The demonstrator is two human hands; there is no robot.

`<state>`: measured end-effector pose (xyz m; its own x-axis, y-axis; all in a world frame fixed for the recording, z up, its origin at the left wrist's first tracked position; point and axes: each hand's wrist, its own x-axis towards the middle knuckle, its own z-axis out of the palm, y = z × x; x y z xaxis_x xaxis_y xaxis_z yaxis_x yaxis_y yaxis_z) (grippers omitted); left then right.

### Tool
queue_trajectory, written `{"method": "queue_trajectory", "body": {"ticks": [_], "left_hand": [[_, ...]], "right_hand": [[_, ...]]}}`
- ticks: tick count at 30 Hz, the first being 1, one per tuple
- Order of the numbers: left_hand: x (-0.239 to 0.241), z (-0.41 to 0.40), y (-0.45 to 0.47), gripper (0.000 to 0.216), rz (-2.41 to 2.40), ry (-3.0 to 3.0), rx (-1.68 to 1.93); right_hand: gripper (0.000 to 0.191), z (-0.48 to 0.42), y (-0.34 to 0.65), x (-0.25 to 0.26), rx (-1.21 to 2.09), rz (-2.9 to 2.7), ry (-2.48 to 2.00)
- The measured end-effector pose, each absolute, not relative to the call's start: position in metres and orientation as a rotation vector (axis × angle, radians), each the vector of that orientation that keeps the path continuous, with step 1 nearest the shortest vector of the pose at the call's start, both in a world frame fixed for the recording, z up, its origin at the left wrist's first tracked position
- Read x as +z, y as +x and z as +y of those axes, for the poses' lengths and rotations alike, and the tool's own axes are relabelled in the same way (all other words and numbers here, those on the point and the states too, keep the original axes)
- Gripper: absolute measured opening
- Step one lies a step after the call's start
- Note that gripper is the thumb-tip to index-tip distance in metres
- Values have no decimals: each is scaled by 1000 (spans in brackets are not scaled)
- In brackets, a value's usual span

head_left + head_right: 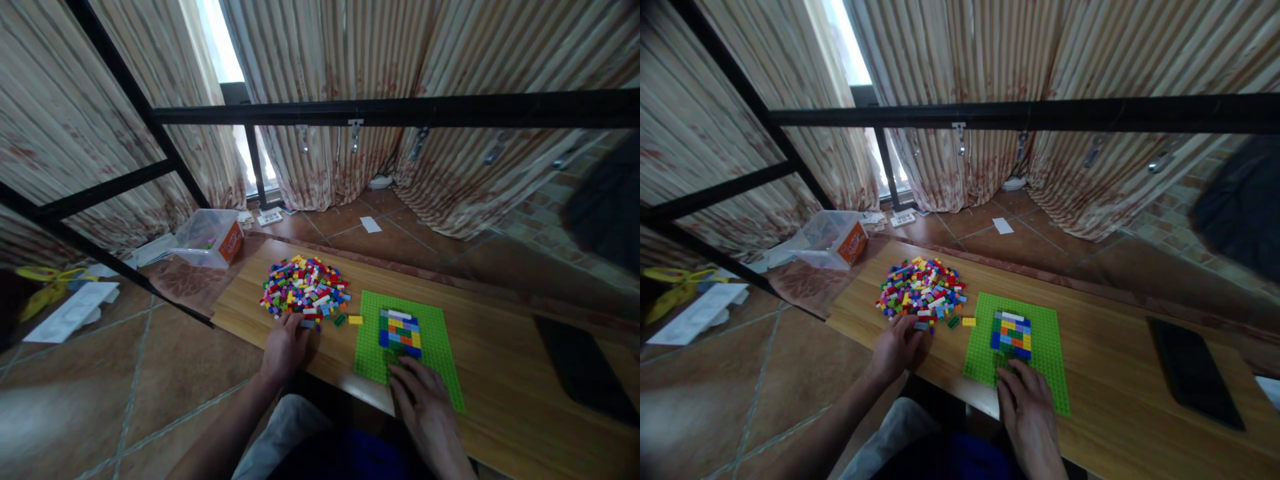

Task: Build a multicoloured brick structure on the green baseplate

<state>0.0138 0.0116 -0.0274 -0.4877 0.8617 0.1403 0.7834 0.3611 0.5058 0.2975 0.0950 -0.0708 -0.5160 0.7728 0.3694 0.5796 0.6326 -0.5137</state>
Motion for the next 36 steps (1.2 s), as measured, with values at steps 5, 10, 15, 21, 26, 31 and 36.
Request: {"method": "queue_trajectory", "body": {"ticks": [5, 10, 15, 21, 26, 31, 36], "left_hand": [[-27, 17, 16, 19, 2480, 1517, 742], [-28, 16, 13, 12, 2403, 1547, 783], [-32, 14, 10, 11, 2360, 1527, 858], [-32, 11, 14, 10, 2266, 1497, 990], [-31, 10, 29, 12, 2054, 1570, 1115], [-26, 12, 60, 24, 1753, 1689, 1097], [-18, 23, 81, 26, 1684, 1622, 1065]], "right_hand": [[31, 95, 294, -72, 322, -2291, -1083], [31, 93, 284, -67, 272, -2289, -1122], [29, 92, 275, -62, 270, -2266, -1162], [27, 89, 275, -59, 319, -2246, -1177], [26, 78, 268, -50, 469, -2207, -1120], [28, 65, 251, -30, 763, -2230, -974], [27, 70, 250, -19, 937, -2202, -955]]}}
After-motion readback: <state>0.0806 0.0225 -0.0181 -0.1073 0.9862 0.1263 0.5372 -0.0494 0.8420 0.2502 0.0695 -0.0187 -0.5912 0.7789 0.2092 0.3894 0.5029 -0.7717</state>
